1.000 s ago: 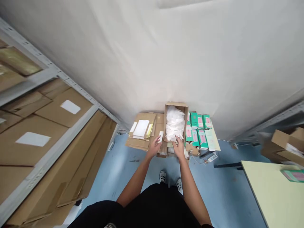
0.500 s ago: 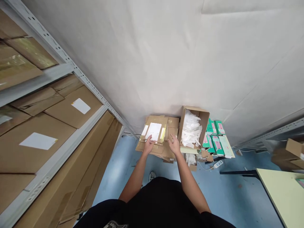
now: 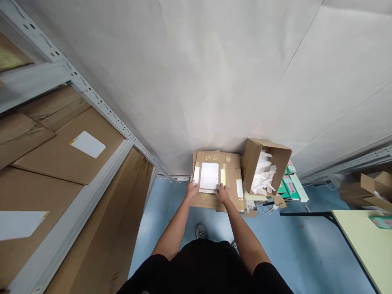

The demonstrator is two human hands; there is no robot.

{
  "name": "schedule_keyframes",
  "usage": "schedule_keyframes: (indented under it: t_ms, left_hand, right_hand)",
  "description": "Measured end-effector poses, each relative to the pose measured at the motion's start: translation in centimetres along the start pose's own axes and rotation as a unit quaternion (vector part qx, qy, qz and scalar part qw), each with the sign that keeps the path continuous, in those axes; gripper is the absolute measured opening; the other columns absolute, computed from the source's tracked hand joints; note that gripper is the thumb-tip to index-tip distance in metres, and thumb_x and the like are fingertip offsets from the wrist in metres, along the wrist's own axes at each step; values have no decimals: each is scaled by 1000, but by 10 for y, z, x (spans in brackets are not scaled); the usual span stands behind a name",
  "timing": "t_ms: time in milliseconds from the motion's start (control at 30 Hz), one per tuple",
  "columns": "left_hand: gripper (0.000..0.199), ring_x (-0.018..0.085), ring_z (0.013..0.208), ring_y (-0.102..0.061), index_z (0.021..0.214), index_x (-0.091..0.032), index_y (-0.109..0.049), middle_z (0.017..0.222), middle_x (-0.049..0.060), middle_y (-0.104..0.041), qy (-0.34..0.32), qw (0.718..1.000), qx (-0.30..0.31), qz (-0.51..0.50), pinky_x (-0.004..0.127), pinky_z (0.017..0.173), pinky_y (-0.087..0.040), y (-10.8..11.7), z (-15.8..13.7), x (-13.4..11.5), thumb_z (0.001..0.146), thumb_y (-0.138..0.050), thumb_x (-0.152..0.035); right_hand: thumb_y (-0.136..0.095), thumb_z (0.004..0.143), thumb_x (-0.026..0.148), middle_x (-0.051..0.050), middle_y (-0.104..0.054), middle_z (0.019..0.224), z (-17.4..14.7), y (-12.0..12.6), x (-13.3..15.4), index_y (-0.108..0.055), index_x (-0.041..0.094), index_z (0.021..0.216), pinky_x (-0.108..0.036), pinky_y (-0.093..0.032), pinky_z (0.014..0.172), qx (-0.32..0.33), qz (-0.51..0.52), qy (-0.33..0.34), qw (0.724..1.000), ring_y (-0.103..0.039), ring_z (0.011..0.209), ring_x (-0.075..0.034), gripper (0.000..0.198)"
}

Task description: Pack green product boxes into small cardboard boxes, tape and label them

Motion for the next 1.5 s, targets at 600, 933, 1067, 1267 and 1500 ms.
schedule_keyframes:
  t_ms: [600, 933, 1067, 1267, 1500]
  left_hand:
    - [59, 21, 96, -73, 121, -22, -72, 109, 10, -75, 91, 946, 170, -261, 34, 81, -61, 26, -38, -23, 65, -86, -30]
    - [68, 26, 105, -71, 127, -22, -68, 126, 13, -71, 2, 949, 210, -236, 33, 81, -60, 26, -86, -105, 66, -89, -44]
    - [67, 24, 103, -71, 125, -22, -69, 121, 11, -72, -9, 947, 207, -245, 35, 85, -60, -2, -105, -139, 64, -91, -39]
    - [63, 17, 92, -70, 120, -21, -71, 115, 7, -72, -26, 942, 242, -231, 24, 76, -55, -101, -141, -197, 61, -91, -26]
    - [64, 19, 95, -70, 123, -20, -71, 116, 9, -73, -37, 918, 351, -183, 26, 78, -55, -261, -196, -244, 62, -88, -26]
  right_hand:
    - [-65, 79, 54, -21, -60, 146, -19, 53, -21, -59, 19, 145, -53, -50, 107, -118, 213, -87, 966, -59, 134, -35, 75]
    - [-70, 68, 42, -10, -78, 106, -46, 136, -3, -60, 21, 144, -38, -57, 77, -72, 445, -26, 892, -73, 91, -27, 79]
    - [-78, 65, 34, -6, -77, 101, -78, 207, -18, -64, 25, 136, -34, -53, 73, -47, 501, 13, 864, -70, 82, -23, 74]
    - [-87, 58, 21, -1, -73, 100, -151, 302, -82, -66, 30, 124, -29, -51, 73, -93, 577, 31, 811, -68, 83, -19, 69]
    - [-87, 54, 19, 1, -71, 93, -254, 389, -190, -66, 27, 120, -27, -49, 68, -211, 605, 15, 768, -65, 77, -16, 70]
Point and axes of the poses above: each hand's wrist, its own z-axis towards the middle knuckle, its own y-axis out of the back of the hand, x = y × z, the point moved 6 cm from there along z, towards the middle knuckle
